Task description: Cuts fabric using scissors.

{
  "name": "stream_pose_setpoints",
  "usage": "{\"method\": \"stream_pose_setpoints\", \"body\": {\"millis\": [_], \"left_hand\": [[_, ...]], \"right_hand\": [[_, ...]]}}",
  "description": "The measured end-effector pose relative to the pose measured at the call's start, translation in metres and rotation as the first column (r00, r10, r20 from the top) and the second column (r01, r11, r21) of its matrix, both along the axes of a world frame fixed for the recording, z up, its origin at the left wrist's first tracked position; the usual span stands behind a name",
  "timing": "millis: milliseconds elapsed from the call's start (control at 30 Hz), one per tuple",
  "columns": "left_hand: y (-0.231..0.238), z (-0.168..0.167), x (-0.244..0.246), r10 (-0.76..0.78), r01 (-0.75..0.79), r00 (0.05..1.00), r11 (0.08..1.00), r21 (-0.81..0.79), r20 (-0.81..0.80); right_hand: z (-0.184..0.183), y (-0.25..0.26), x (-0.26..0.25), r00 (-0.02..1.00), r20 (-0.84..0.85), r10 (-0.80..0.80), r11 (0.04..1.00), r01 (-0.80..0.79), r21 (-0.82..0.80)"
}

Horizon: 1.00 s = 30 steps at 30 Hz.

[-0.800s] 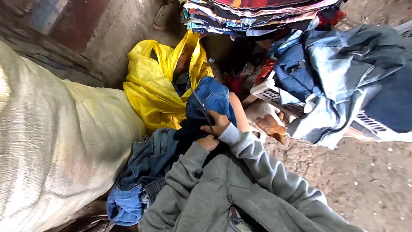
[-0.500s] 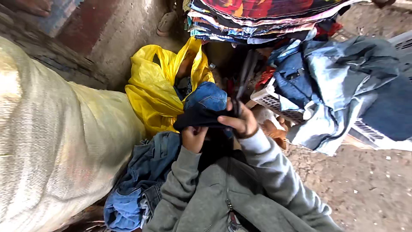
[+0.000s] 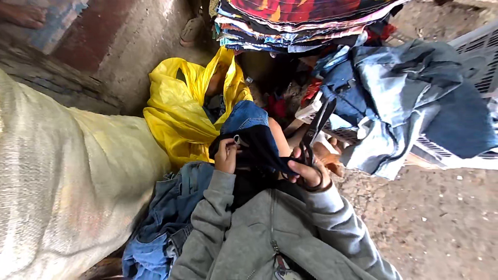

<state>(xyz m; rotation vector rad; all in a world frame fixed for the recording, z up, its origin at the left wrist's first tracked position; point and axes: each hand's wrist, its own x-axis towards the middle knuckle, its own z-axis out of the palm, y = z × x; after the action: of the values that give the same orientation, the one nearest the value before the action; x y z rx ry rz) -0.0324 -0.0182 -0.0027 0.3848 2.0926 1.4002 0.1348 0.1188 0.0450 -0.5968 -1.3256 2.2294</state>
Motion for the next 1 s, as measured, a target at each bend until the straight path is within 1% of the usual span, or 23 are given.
{"method": "stream_pose_setpoints", "body": {"millis": [67, 100, 167, 200, 267, 333, 400, 433, 533, 567, 600, 633, 700, 733, 800, 833, 867, 900, 933, 967, 1000], "left_hand": [[-0.001, 0.0, -0.014, -0.091, 0.08, 0.993, 0.984, -0.157, -0.069], [-0.001, 0.0, -0.02, -0.147, 0.112, 0.981, 0.964, -0.24, -0.129], [0.0, 0.003, -0.031, -0.255, 0.173, 0.951, 0.906, -0.386, -0.172], [0.0, 0.003, -0.035, -0.274, 0.171, 0.941, 0.892, -0.418, -0.2], [-0.001, -0.001, -0.045, -0.281, 0.151, 0.92, 0.898, -0.413, -0.275], [-0.006, 0.0, -0.057, -0.267, 0.133, 0.899, 0.921, -0.366, -0.347], [-0.011, 0.006, -0.07, -0.193, 0.073, 0.882, 0.957, -0.279, -0.43], [-0.012, 0.014, -0.079, -0.139, 0.034, 0.887, 0.971, -0.237, -0.44], [-0.009, 0.062, -0.105, 0.067, -0.118, 0.925, 0.986, -0.117, -0.373], [-0.007, 0.081, -0.113, 0.131, -0.161, 0.912, 0.986, -0.046, -0.39], [-0.007, 0.101, -0.121, 0.192, -0.184, 0.882, 0.981, 0.061, -0.431], [-0.008, 0.119, -0.127, 0.256, -0.179, 0.836, 0.963, 0.199, -0.486], [-0.013, 0.151, -0.136, 0.365, -0.069, 0.727, 0.882, 0.467, -0.582], [-0.015, 0.163, -0.139, 0.406, 0.013, 0.678, 0.827, 0.562, -0.613], [-0.023, 0.173, -0.137, 0.471, 0.128, 0.604, 0.738, 0.662, -0.643], [-0.027, 0.17, -0.132, 0.504, 0.141, 0.574, 0.716, 0.684, -0.646], [-0.031, 0.159, -0.125, 0.535, 0.127, 0.543, 0.71, 0.693, -0.647], [-0.035, 0.14, -0.116, 0.565, 0.082, 0.527, 0.71, 0.699, -0.635], [-0.039, 0.113, -0.104, 0.588, -0.005, 0.535, 0.72, 0.694, -0.607], [-0.046, 0.081, -0.09, 0.576, -0.111, 0.579, 0.757, 0.644, -0.577], [-0.054, 0.048, -0.073, 0.533, -0.213, 0.632, 0.817, 0.536, -0.562]], "right_hand": [[-0.002, 0.006, 0.003, 1.0, 0.004, -0.017, 1.0, 0.017, -0.003], [-0.003, 0.008, 0.004, 1.0, -0.002, -0.023, 1.0, 0.023, -0.016], [-0.007, 0.013, 0.007, 0.999, -0.028, -0.016, 0.997, 0.014, -0.072], [-0.009, 0.015, 0.008, 0.999, -0.042, -0.011, 0.995, 0.007, -0.103], [-0.014, 0.02, 0.01, 0.999, -0.036, -0.026, 0.991, 0.021, -0.134], [-0.012, 0.021, 0.009, 0.991, 0.033, -0.13, 0.985, 0.133, -0.109], [-0.006, 0.021, 0.008, 0.973, 0.067, -0.22, 0.975, 0.22, 0.0], [-0.002, 0.023, 0.006, 0.968, 0.057, -0.245, 0.969, 0.242, 0.058], [0.022, 0.036, -0.008, 0.956, 0.07, -0.283, 0.954, 0.273, 0.127], [0.034, 0.043, -0.014, 0.956, 0.062, -0.287, 0.951, 0.277, 0.139], [0.046, 0.05, -0.02, 0.959, 0.023, -0.282, 0.949, 0.276, 0.153], [0.06, 0.058, -0.026, 0.962, -0.028, -0.271, 0.944, 0.271, 0.189], [0.086, 0.073, -0.036, 0.954, -0.185, -0.236, 0.912, 0.283, 0.296], [0.096, 0.082, -0.038, 0.938, -0.283, -0.201, 0.895, 0.293, 0.336], [0.112, 0.091, -0.04, 0.903, -0.399, -0.161, 0.857, 0.328, 0.397], [0.116, 0.092, -0.038, 0.9, -0.411, -0.146, 0.838, 0.334, 0.432], [0.117, 0.089, -0.035, 0.906, -0.394, -0.154, 0.818, 0.341, 0.463], [0.113, 0.083, -0.03, 0.919, -0.356, -0.169, 0.811, 0.335, 0.48], [0.104, 0.075, -0.024, 0.936, -0.303, -0.179, 0.813, 0.314, 0.489], [0.089, 0.065, -0.018, 0.951, -0.24, -0.193, 0.831, 0.289, 0.475], [0.07, 0.054, -0.01, 0.965, -0.169, -0.201, 0.863, 0.256, 0.435]]}}
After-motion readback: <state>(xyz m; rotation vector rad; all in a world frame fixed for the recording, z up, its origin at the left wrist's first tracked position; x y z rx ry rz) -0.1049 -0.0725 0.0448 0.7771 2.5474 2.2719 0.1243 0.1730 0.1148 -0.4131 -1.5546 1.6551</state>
